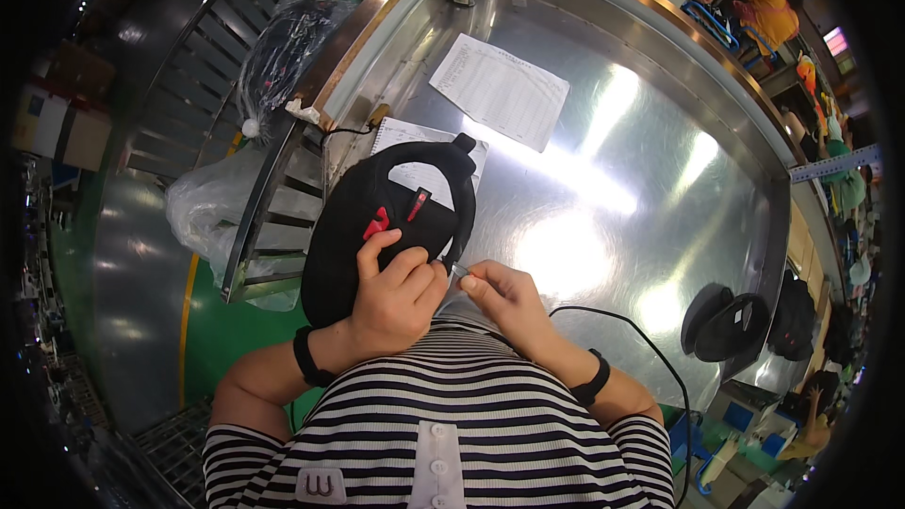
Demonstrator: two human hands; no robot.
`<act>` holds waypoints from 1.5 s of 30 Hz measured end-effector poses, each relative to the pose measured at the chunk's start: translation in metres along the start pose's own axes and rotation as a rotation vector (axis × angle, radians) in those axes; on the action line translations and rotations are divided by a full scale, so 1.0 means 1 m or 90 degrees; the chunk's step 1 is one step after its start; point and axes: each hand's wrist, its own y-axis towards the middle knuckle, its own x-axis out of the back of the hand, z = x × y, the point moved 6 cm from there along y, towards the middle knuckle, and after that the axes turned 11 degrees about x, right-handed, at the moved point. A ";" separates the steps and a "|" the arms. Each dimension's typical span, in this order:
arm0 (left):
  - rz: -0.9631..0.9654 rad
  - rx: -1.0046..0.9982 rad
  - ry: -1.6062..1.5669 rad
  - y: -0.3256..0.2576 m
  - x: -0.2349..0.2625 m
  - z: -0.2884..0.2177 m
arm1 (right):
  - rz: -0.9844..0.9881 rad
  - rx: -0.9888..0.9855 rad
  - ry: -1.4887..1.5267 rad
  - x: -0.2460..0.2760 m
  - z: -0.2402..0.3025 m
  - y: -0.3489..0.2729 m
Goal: Threading laces through the eyelets of a black shoe.
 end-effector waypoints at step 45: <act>-0.130 -0.101 0.005 -0.013 0.000 0.009 | 0.432 -0.341 1.412 -0.072 -0.025 -0.037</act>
